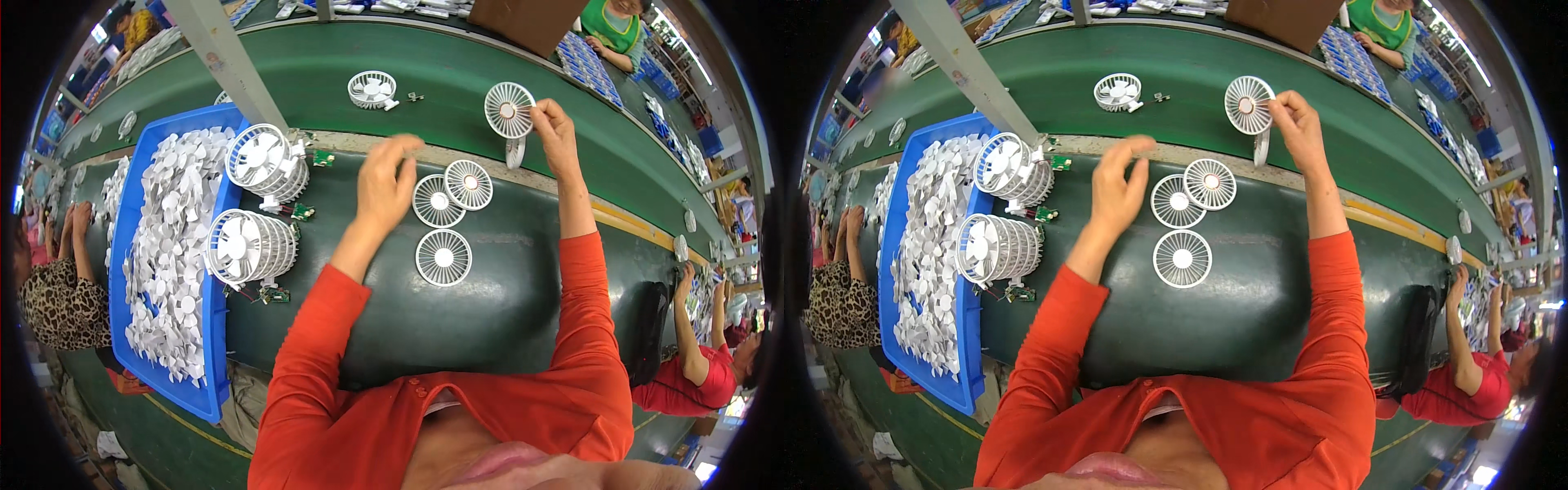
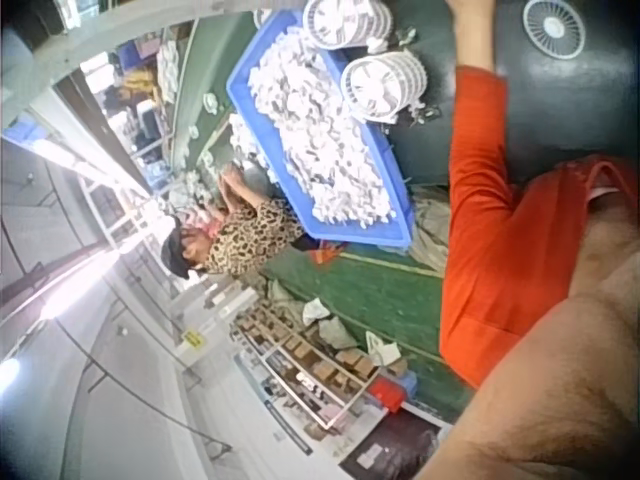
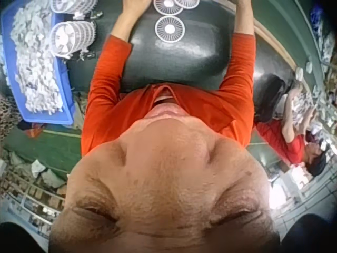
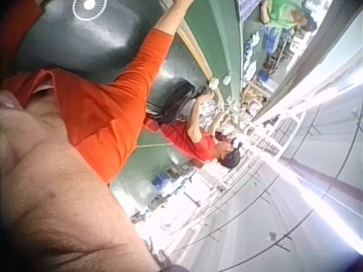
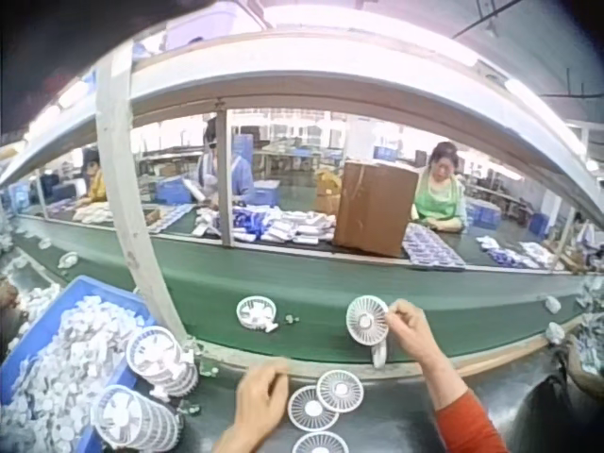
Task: The person assembles small fans by snapping front and rear covers onto fan housings by hand and placing the assembled units onto the conveyor belt.
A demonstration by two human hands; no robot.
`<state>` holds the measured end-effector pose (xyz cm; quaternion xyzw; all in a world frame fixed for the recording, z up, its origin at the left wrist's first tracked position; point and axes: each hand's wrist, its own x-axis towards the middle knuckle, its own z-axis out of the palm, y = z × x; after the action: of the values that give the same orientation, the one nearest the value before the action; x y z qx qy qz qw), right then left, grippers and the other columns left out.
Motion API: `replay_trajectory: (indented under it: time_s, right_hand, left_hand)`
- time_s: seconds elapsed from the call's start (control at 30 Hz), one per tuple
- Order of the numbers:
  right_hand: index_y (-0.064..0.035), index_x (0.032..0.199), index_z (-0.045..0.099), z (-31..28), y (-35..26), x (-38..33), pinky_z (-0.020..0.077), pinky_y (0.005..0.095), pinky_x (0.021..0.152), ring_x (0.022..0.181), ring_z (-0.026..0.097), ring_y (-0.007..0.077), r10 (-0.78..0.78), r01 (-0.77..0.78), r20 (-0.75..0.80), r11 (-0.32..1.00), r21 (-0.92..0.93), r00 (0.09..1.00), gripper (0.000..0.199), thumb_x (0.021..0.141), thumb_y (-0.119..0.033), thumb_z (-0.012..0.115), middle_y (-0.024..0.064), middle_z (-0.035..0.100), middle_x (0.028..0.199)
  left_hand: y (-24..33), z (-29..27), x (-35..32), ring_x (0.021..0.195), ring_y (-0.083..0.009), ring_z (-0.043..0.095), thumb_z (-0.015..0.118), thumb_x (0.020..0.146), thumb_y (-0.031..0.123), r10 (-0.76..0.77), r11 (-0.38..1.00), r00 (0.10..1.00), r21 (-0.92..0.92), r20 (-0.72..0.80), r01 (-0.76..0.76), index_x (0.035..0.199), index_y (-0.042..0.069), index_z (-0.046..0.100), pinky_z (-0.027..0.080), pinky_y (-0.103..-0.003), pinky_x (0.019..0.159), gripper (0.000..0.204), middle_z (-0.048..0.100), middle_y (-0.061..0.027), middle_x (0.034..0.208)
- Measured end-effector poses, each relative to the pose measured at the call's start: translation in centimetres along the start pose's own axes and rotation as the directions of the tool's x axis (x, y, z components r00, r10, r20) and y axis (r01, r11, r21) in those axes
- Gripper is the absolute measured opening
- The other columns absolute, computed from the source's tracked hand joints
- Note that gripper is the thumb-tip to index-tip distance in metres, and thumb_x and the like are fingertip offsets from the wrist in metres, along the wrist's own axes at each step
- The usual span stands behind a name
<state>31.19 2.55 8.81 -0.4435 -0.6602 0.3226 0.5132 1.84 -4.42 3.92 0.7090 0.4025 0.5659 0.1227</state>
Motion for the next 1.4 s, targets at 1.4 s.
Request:
replay_trajectory:
  time_s: [1.4]
  right_hand:
    - [-0.0017, 0.118, 0.057, 3.6, -1.5, -2.4, 0.0524, 0.0234, 0.070, 0.083, 0.063, 0.0097, 0.256, -0.260, 0.065, 0.879, 0.399, 0.965, 0.033, 0.087, -0.011, 0.064, 0.0069, 0.066, 0.098]
  left_hand:
    - [-2.5, 3.2, 1.3, 0.110, -0.0264, 0.058, 0.052, 0.096, 0.030, -0.610, 0.026, 0.658, -0.819, 0.441, 0.573, 0.126, 0.003, 0.048, 0.050, -0.045, 0.092, 0.041, 0.057, -0.0129, 0.123]
